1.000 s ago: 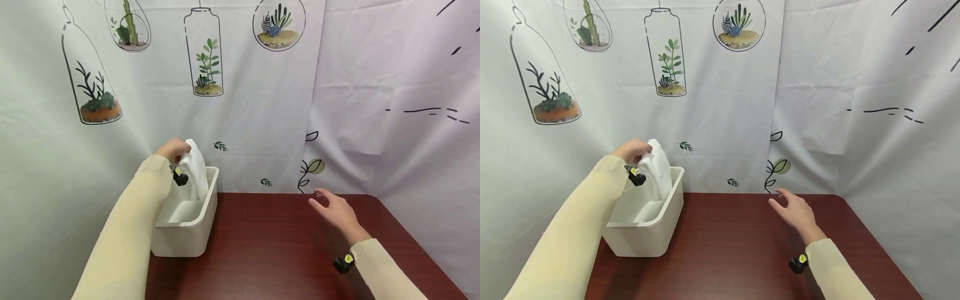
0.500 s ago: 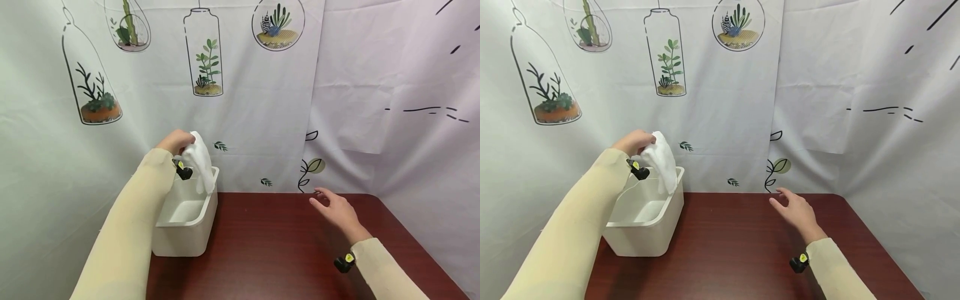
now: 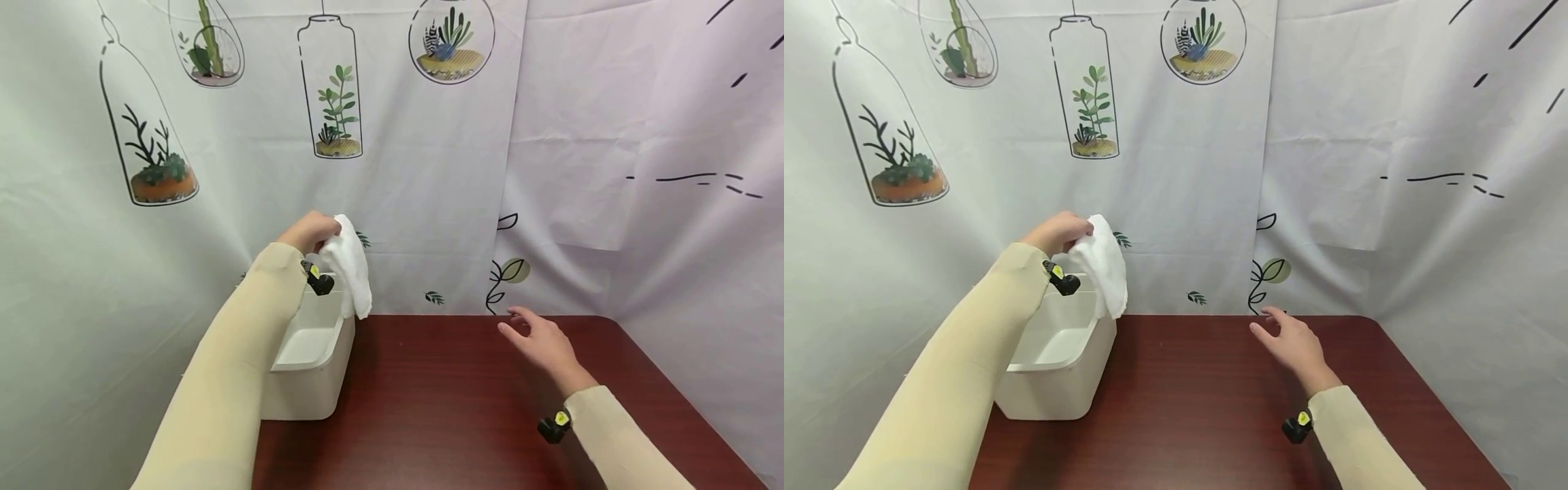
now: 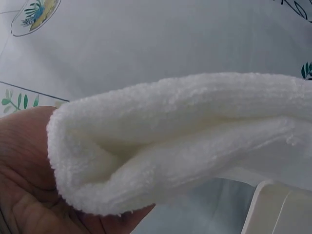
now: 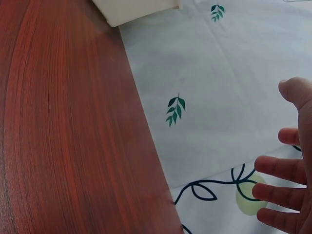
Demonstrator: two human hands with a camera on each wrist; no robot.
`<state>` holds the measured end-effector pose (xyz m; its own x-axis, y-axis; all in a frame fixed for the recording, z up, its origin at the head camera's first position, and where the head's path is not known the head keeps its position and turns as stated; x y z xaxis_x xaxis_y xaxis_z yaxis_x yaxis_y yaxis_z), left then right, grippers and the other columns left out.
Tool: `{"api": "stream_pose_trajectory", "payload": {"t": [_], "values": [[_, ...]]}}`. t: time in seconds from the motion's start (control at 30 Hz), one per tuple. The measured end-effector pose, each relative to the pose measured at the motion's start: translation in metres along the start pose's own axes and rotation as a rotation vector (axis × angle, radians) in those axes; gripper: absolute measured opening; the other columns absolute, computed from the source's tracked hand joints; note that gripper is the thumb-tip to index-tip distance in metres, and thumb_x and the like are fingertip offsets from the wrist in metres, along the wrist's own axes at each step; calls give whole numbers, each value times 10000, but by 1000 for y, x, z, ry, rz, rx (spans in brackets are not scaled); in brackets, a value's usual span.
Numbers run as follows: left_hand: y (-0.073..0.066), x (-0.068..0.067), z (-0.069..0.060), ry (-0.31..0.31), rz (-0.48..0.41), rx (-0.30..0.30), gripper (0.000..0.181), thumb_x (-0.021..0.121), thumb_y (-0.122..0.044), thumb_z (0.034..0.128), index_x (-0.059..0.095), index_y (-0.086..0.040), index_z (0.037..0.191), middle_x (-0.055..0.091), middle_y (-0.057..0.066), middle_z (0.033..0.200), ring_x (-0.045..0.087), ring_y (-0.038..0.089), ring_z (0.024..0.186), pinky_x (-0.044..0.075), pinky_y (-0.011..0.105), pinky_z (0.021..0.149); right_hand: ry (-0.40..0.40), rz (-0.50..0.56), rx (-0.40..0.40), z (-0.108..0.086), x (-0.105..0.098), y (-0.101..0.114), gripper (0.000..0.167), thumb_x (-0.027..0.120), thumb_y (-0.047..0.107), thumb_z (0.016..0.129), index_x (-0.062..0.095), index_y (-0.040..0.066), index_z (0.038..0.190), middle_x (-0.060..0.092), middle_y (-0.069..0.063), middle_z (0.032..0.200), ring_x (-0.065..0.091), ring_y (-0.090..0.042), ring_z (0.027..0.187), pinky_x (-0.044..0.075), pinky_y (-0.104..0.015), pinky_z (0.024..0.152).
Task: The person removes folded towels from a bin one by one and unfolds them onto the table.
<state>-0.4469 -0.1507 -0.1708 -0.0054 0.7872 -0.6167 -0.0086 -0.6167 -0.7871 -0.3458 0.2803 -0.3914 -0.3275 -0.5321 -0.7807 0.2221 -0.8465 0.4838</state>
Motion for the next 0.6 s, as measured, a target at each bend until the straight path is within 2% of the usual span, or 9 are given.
{"api": "stream_pose_trajectory", "payload": {"t": [0.27, 0.37, 0.6], "values": [[-3, 19, -1, 25, -130, -38, 232, 520, -31, 870, 493, 69, 1077, 488, 126, 1024, 564, 161, 621, 543, 259, 549, 6, 20, -1, 3, 1, 6, 663, 550, 637, 957, 541, 176, 1434, 676, -122, 1278, 617, -365, 1169, 483, -607, 910], [-3, 26, -2, 29, -154, -49, 248, 524, -39, 886, 495, 79, 1102, 502, 133, 1012, 578, 177, 633, 563, 271, 555, 13, 20, 4, 3, 2, 9, 663, 548, 645, 954, 539, 190, 1436, 667, -134, 1291, 611, -371, 1174, 479, -612, 911], [-1, 46, 0, 57, -172, -68, 185, 526, -40, 903, 528, 62, 1057, 543, 130, 976, 611, 197, 634, 586, 301, 606, 10, 14, 5, 7, 5, 17, 674, 551, 660, 944, 542, 199, 1435, 659, -139, 1307, 609, -359, 1184, 474, -605, 927]]}}
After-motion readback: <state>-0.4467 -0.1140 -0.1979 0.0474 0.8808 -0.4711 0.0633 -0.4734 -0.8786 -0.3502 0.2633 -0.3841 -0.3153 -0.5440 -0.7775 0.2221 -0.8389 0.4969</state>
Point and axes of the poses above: each hand's wrist, its own z-axis towards the middle knuckle, its own x-axis out of the palm, y = z × x, the point moved 2 cm from there along z, towards the middle knuckle
